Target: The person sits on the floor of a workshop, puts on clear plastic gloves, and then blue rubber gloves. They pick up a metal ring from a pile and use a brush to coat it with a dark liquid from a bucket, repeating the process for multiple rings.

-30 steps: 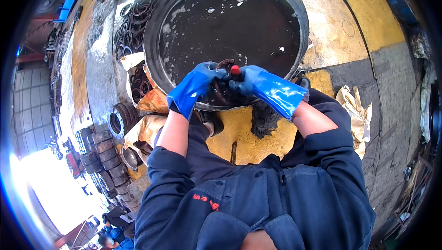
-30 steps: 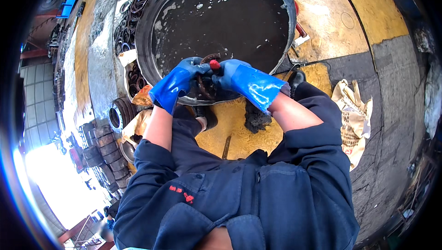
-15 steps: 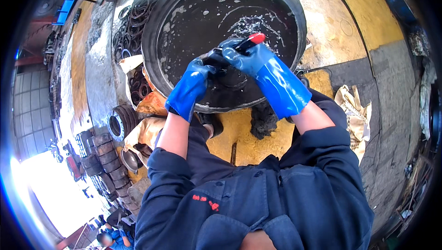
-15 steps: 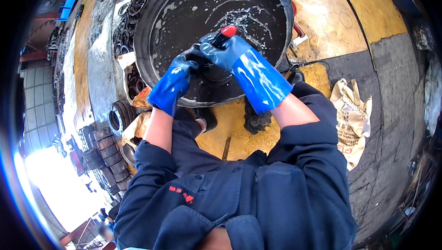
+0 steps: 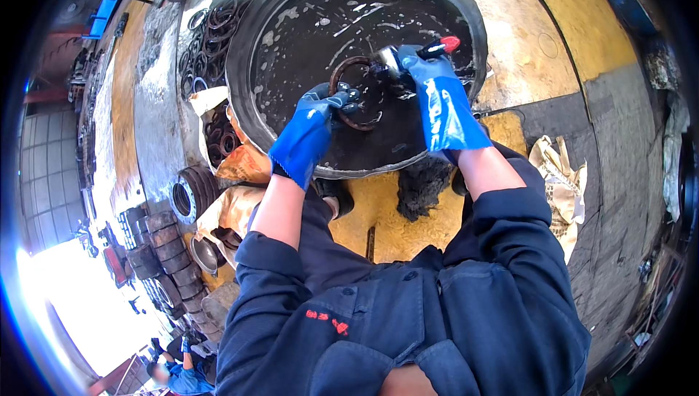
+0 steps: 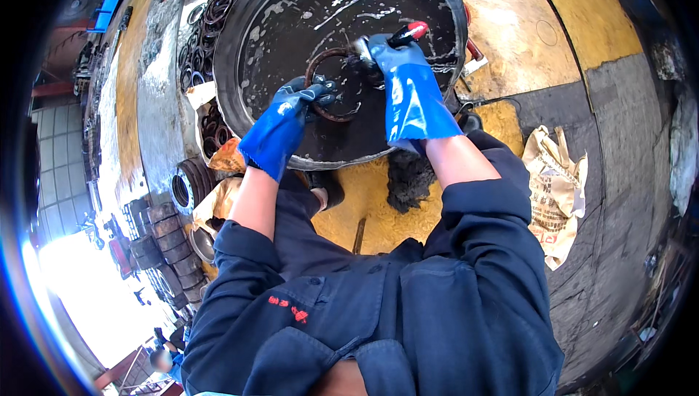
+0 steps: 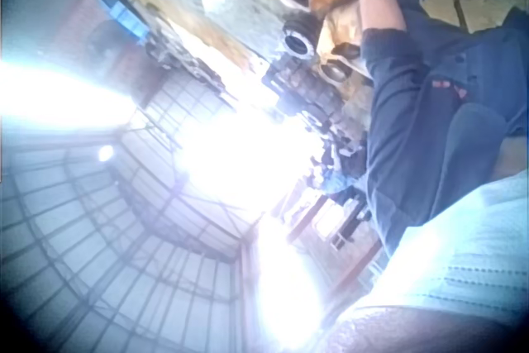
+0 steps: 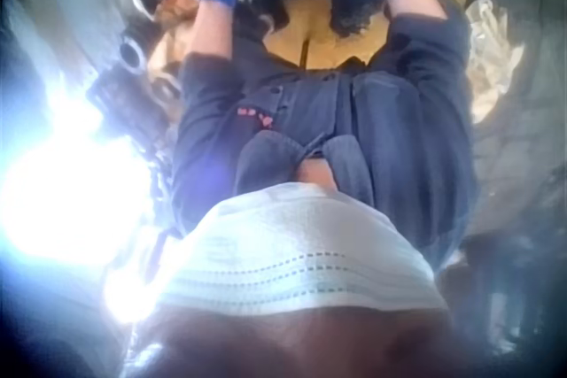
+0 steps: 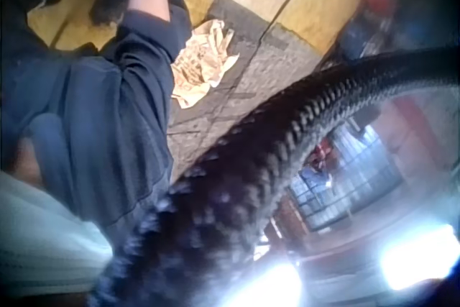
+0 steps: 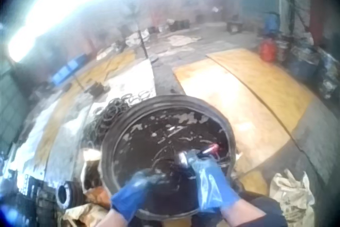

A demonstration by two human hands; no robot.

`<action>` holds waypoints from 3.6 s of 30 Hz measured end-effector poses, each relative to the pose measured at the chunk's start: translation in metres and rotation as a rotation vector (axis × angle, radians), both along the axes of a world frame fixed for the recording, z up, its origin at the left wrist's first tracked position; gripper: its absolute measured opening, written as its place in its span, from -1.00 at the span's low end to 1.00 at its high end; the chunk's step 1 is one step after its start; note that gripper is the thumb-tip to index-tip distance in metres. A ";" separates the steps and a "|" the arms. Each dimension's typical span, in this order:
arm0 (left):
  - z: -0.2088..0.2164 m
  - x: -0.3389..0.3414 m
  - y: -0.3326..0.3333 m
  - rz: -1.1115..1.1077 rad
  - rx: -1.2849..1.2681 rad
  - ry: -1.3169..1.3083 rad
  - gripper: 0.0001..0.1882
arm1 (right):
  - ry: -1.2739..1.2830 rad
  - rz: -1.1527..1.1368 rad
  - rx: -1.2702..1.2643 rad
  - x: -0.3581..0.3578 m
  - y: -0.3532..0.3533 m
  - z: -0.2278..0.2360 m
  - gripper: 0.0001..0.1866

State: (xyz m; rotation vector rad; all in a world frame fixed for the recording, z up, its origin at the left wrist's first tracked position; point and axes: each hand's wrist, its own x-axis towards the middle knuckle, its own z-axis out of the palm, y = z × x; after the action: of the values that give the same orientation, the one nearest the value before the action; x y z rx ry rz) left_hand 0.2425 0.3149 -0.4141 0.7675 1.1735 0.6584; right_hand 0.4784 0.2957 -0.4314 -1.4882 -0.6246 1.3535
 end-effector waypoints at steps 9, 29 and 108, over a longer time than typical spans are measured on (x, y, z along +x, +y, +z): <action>-0.030 -0.037 -0.001 -0.422 0.541 0.498 -0.75 | 0.230 0.153 0.015 -0.051 0.000 -0.009 -0.64; 0.010 -0.018 0.003 0.027 0.192 -0.055 -0.66 | -0.763 0.213 -0.006 -0.001 -0.004 -0.044 -0.58; -0.003 -0.007 0.017 0.315 0.027 -0.330 -0.72 | 0.194 0.144 -0.011 -0.014 0.002 -0.030 -0.47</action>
State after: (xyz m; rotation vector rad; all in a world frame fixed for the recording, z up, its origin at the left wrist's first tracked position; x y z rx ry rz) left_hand 0.2356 0.3318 -0.4169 0.4746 0.9881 1.0226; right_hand 0.4646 0.2976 -0.4610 -1.3209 -0.6090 1.5925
